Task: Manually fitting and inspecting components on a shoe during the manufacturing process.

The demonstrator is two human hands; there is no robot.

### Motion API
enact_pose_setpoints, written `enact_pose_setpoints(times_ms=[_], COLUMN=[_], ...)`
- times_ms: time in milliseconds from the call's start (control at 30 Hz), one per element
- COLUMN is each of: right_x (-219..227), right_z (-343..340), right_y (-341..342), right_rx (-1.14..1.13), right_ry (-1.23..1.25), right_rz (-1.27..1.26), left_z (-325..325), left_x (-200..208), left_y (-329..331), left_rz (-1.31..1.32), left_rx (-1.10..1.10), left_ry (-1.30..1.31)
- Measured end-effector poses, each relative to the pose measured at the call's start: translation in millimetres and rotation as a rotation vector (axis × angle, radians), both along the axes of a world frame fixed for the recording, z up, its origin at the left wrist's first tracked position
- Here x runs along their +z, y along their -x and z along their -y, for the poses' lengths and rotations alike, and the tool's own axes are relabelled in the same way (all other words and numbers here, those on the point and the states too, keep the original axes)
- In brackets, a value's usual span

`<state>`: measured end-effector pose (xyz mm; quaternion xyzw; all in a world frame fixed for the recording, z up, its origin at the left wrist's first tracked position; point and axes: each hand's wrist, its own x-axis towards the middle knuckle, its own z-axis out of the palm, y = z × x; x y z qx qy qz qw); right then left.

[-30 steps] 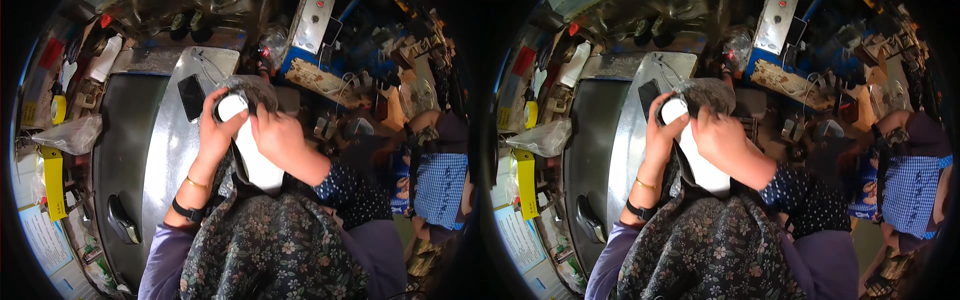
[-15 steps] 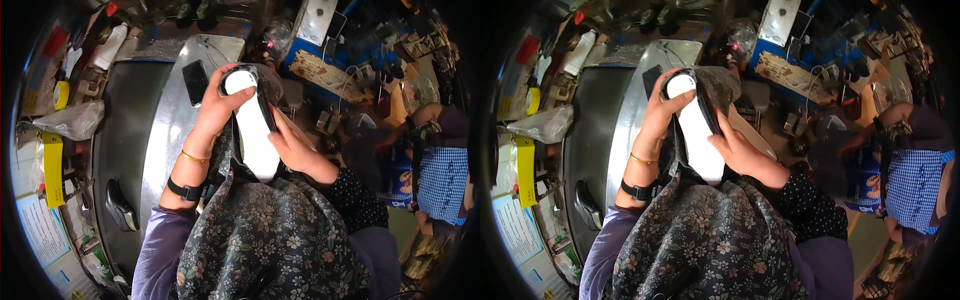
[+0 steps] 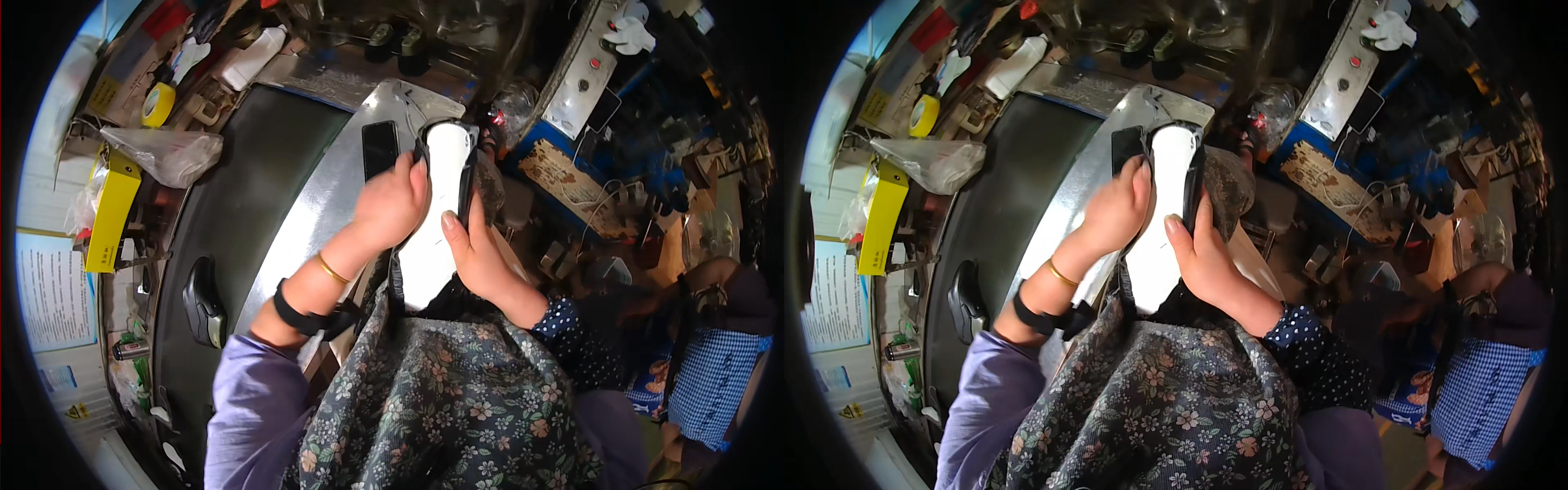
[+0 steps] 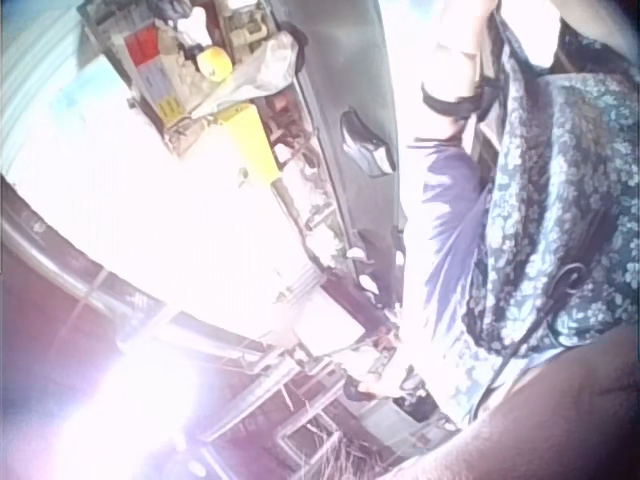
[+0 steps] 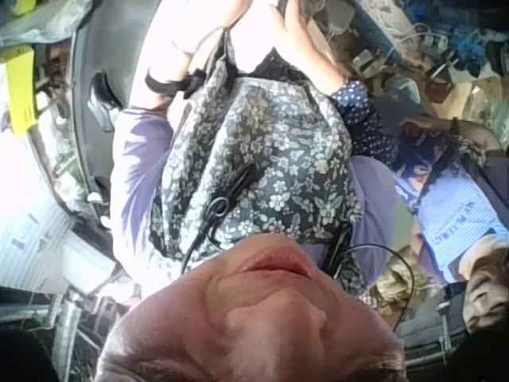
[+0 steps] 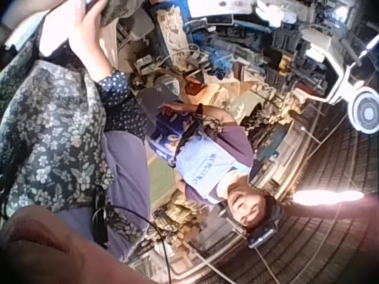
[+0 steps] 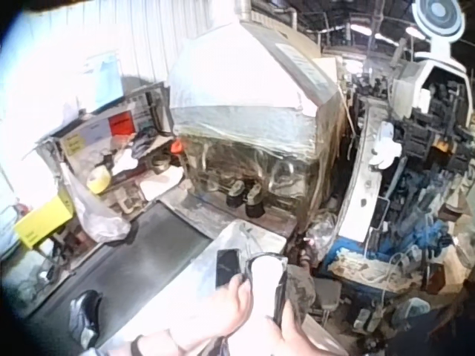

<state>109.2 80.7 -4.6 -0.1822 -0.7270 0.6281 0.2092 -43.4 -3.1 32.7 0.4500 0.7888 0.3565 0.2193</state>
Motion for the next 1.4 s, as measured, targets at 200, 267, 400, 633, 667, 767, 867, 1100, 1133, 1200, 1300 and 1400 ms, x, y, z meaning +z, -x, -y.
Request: enact_pose_setpoints(times_ms=[200,267,400,633,667,767,867,1100,1133,1200,1300,1400], right_x=[-11,-16,-13,25,25,15,8,5,5,4,10,24], right_z=[8,9,3,-54,-63,-65,-59,-72,-71,-69,-66,-79], right_y=[-9,-16,-35,-24,-14,17,24,9,8,8,6,-1], right_rx=[-0.102,-0.119,-0.034,-0.106,0.029,0.14,0.107,0.295,0.249,0.229,0.088,0.24], right_ry=[-0.143,-0.245,-0.339,0.416,0.584,0.596,0.308,0.204,0.189,0.067,-0.112,0.263], right_rz=[-0.061,-0.044,0.022,0.234,-0.11,-0.243,-0.146,-0.278,-0.307,-0.231,-0.231,-0.145], left_z=[35,31,-6,-49,-50,-46,-34,-21,-20,-21,-22,-24], left_x=[-29,-39,-37,-15,-14,-9,-2,-12,-16,-22,-27,-26], left_y=[-32,-37,-21,13,11,2,-5,-13,-12,-12,-13,-9], left_rz=[0.195,0.159,0.784,1.234,1.263,0.855,0.517,0.461,0.784,0.523,0.387,0.407], left_rx=[0.026,0.013,0.1,-0.041,-0.029,-0.157,-0.154,-0.251,-0.35,-0.393,-0.355,-0.39], left_ry=[-0.007,-0.216,-0.322,-0.393,-0.336,-0.307,-0.225,-0.369,-0.478,-0.465,-0.471,-0.415])
